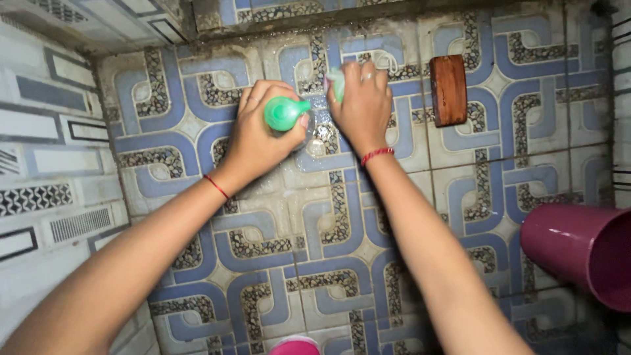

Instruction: The person scrubs the floor using a scouring pad and a brush after applying liquid from a bottle, then rinses the area using water from a bucket with a pink scoop.

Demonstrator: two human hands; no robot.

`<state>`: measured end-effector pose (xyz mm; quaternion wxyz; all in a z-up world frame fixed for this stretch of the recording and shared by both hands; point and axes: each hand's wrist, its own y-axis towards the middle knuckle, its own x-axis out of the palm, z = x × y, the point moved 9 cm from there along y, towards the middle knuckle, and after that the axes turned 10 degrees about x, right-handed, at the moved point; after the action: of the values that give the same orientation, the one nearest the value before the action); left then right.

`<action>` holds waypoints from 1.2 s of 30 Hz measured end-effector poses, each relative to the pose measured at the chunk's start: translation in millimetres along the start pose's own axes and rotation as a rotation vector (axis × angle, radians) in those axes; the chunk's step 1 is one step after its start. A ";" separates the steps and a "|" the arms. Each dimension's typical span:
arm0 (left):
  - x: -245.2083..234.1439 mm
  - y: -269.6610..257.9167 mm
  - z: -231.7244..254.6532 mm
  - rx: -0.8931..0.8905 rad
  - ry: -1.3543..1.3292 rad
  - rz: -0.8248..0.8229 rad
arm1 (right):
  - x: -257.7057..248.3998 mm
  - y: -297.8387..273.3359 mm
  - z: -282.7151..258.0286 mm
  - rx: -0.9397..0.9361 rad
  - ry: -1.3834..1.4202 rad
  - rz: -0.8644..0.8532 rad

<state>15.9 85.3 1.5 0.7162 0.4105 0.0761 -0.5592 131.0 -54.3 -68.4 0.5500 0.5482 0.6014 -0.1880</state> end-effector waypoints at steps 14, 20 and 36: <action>-22.4 -7.5 -2.7 -0.035 -0.022 0.000 | -60.2 -124.9 -26.0 -0.011 0.022 -0.103; -29.7 -12.5 -6.3 -0.049 0.014 0.001 | -56.2 -118.5 -31.1 -0.026 0.014 -0.085; -25.5 -13.5 -3.3 -0.020 0.021 0.026 | 41.2 44.3 -42.3 -0.051 -0.038 0.082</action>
<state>-3.8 105.9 7.0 0.7267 0.4103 0.0839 -0.5445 158.6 13.9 -73.8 0.5823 0.5544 0.5727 -0.1601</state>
